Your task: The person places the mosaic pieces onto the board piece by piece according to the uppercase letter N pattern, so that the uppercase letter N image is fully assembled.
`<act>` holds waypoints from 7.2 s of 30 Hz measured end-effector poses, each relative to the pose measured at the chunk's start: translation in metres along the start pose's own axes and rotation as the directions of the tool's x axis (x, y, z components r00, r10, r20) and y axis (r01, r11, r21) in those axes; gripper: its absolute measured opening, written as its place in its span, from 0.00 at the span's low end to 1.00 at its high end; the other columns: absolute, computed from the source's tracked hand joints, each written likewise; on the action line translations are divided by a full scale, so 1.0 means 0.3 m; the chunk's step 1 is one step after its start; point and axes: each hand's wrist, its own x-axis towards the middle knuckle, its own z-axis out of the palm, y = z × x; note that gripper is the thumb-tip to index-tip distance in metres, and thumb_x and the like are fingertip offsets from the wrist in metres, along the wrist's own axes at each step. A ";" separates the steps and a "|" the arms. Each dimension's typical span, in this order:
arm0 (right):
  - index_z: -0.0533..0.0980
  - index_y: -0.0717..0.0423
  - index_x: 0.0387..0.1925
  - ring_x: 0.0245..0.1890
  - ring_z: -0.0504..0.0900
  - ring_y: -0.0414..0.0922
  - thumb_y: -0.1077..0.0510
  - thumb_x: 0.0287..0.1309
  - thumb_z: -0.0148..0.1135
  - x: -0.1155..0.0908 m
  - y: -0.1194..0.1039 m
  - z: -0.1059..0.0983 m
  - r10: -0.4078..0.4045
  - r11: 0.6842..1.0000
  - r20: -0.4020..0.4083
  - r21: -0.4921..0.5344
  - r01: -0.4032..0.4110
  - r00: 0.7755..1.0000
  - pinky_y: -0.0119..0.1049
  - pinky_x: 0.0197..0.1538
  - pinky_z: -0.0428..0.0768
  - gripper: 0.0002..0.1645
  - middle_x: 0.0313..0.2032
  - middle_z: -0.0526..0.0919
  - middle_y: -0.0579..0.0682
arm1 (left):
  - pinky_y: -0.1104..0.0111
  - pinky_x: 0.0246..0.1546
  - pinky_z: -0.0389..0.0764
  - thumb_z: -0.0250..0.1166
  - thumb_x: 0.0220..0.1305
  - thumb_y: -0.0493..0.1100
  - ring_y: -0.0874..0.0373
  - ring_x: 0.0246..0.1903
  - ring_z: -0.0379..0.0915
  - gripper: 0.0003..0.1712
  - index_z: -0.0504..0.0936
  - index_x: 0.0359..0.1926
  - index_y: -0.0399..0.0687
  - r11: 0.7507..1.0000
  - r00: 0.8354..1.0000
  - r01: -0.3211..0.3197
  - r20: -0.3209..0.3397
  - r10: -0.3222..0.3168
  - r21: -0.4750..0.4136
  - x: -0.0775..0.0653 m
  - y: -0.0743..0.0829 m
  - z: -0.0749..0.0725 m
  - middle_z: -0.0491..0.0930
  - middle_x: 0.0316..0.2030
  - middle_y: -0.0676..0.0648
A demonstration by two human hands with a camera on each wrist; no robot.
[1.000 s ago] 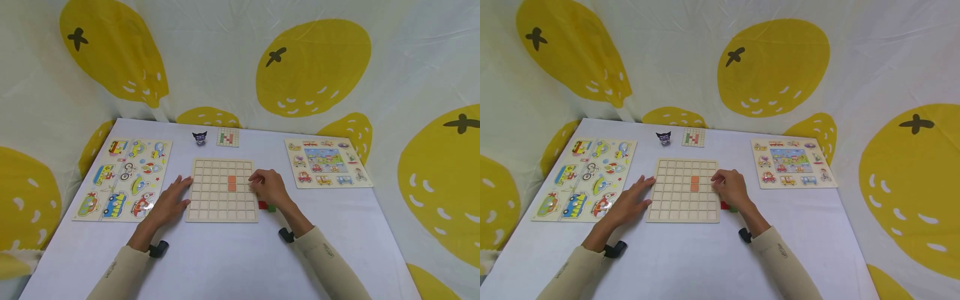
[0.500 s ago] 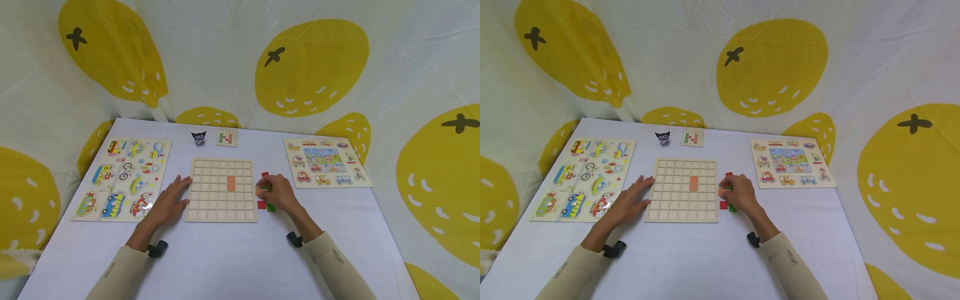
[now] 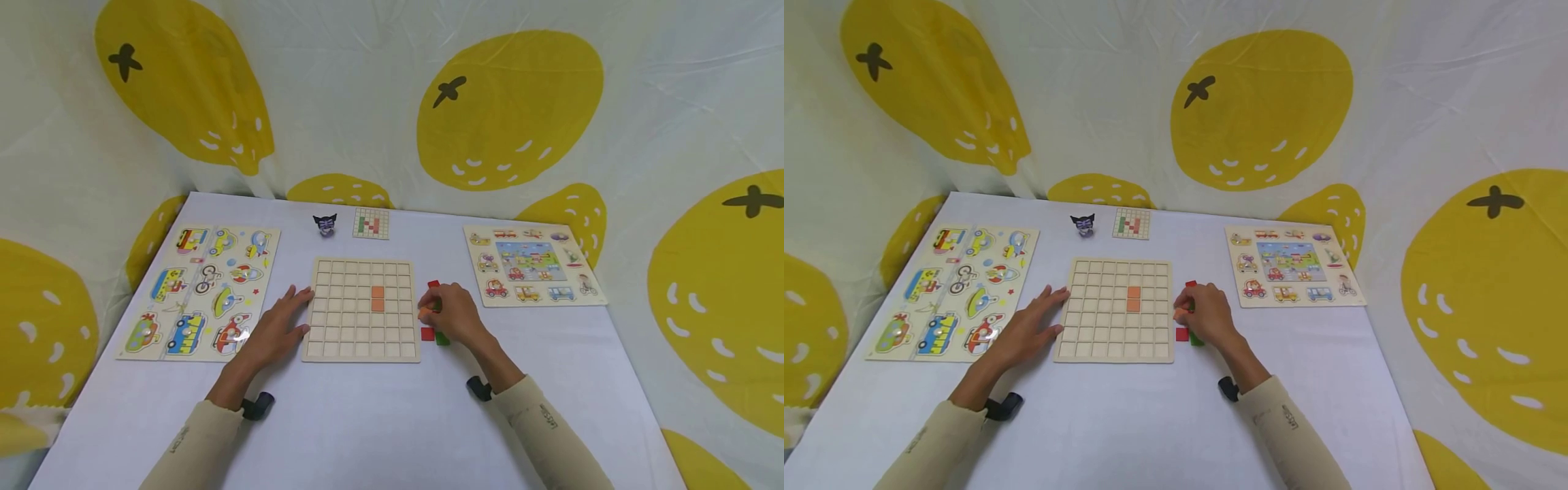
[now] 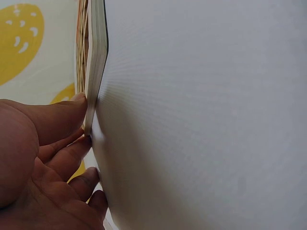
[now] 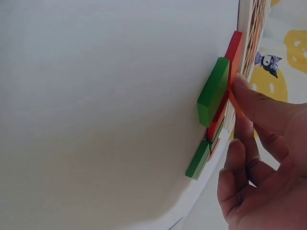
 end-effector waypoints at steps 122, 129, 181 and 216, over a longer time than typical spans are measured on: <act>0.85 0.46 0.37 0.35 0.75 0.45 0.59 0.55 0.82 -0.135 -0.040 0.033 -0.014 0.963 -0.056 0.269 0.029 0.998 0.31 0.35 0.73 0.12 0.30 0.82 0.45 | 0.38 0.84 0.47 0.68 0.69 0.33 0.37 0.85 0.41 0.42 0.64 0.81 0.48 1.000 1.000 -0.005 -0.007 0.005 0.002 0.001 -0.024 0.013 0.57 0.83 0.40; 0.85 0.45 0.35 0.31 0.76 0.44 0.59 0.56 0.81 -0.136 -0.083 0.069 -0.004 0.961 -0.056 0.276 0.019 0.998 0.32 0.33 0.74 0.10 0.29 0.83 0.43 | 0.38 0.84 0.47 0.68 0.69 0.33 0.37 0.85 0.41 0.42 0.64 0.81 0.47 1.000 1.000 0.004 0.001 -0.004 -0.003 0.001 -0.019 0.012 0.57 0.83 0.40; 0.86 0.44 0.33 0.32 0.78 0.42 0.58 0.58 0.79 -0.108 -0.196 0.128 -0.025 0.985 -0.025 0.172 0.029 0.999 0.35 0.33 0.76 0.07 0.26 0.83 0.41 | 0.37 0.84 0.48 0.68 0.69 0.32 0.37 0.85 0.42 0.42 0.65 0.80 0.46 1.000 1.000 -0.011 -0.005 0.011 -0.007 0.000 -0.011 0.011 0.59 0.83 0.40; 0.89 0.50 0.40 0.44 0.80 0.50 0.61 0.53 0.82 -0.089 0.026 0.024 0.123 0.992 -0.112 0.038 -0.120 0.986 0.44 0.47 0.79 0.13 0.38 0.87 0.50 | 0.40 0.85 0.48 0.68 0.70 0.33 0.37 0.85 0.43 0.42 0.64 0.81 0.47 1.000 1.000 -0.001 -0.010 0.001 0.002 -0.010 -0.008 0.010 0.58 0.83 0.40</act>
